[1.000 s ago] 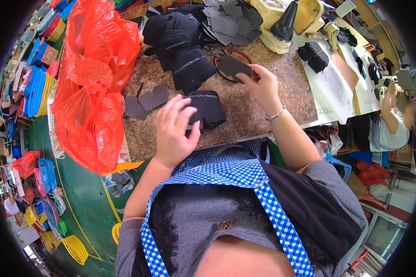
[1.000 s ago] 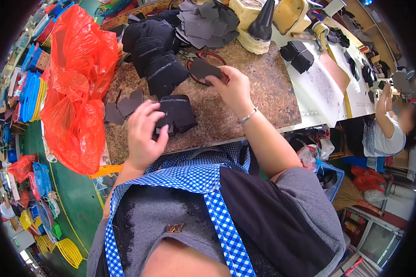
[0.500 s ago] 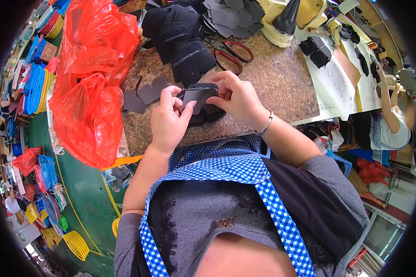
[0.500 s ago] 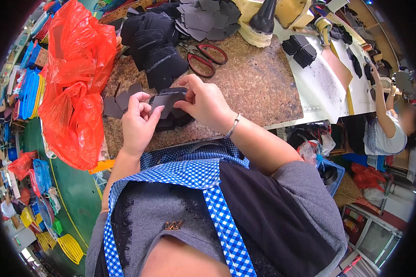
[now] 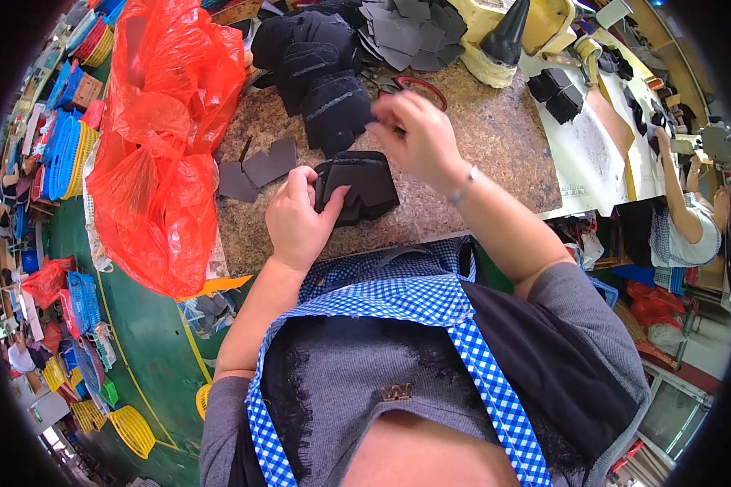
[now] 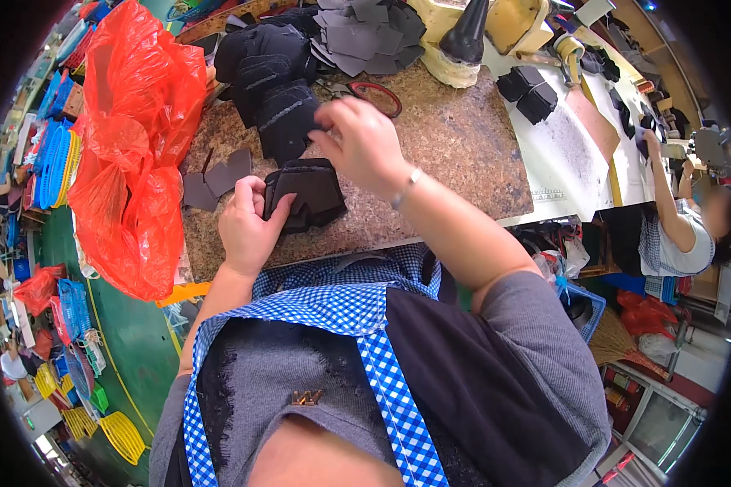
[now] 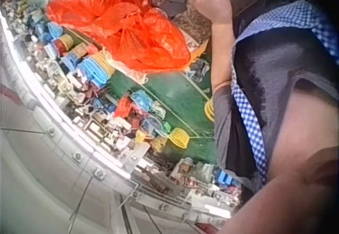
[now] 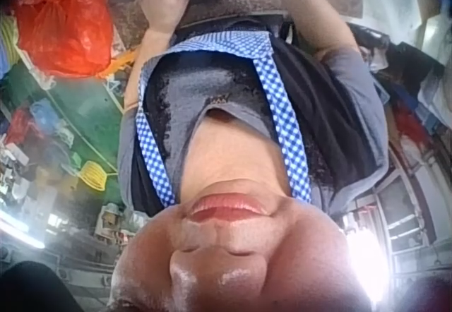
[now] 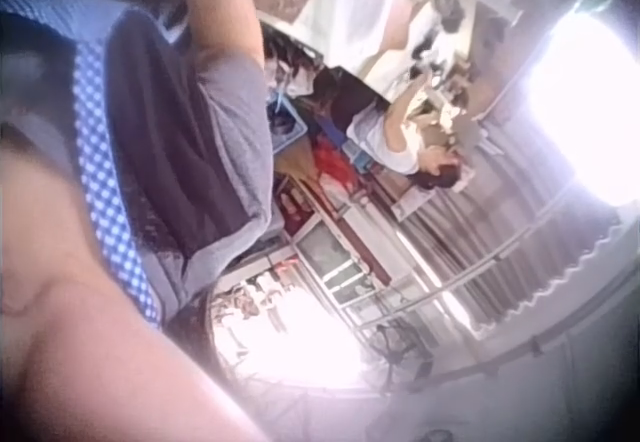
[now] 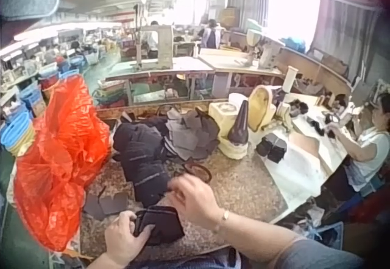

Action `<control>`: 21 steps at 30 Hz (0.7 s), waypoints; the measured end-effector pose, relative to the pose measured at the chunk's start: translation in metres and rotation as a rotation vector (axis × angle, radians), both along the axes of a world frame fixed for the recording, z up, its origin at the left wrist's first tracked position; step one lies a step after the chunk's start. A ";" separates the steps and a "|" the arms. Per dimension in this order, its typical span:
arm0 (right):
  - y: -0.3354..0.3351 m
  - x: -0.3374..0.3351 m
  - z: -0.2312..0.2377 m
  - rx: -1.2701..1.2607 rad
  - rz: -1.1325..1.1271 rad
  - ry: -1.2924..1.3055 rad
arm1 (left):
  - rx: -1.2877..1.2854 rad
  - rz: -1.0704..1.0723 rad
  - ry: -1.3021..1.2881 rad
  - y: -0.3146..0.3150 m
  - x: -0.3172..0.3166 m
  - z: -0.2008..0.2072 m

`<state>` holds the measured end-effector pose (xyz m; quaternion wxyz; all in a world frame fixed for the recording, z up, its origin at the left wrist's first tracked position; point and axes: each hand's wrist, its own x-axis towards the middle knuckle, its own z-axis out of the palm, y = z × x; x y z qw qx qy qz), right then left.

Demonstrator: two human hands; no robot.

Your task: Sorting and stacking cut-out shoe upper components at a factory workbench.

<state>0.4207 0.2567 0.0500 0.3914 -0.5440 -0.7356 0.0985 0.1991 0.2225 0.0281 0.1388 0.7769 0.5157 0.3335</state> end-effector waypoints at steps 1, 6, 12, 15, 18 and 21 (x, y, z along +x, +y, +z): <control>0.014 -0.002 0.005 -0.018 -0.066 -0.018 | 0.005 0.000 0.001 -0.001 0.001 0.004; 0.053 -0.011 -0.019 -0.044 -0.119 -0.120 | 0.038 0.024 -0.095 0.007 -0.005 0.010; 0.048 -0.011 -0.019 0.060 -0.106 -0.236 | 0.014 -0.019 -0.216 0.047 -0.008 0.013; 0.050 -0.012 -0.011 0.231 0.061 -0.304 | 0.030 -0.058 -0.192 0.076 0.008 0.009; 0.053 -0.012 -0.016 0.114 0.046 -0.264 | -0.074 -0.010 -0.160 0.102 0.021 -0.003; 0.061 -0.011 -0.012 -0.124 -0.027 -0.176 | -0.183 0.042 -0.060 0.112 0.021 -0.008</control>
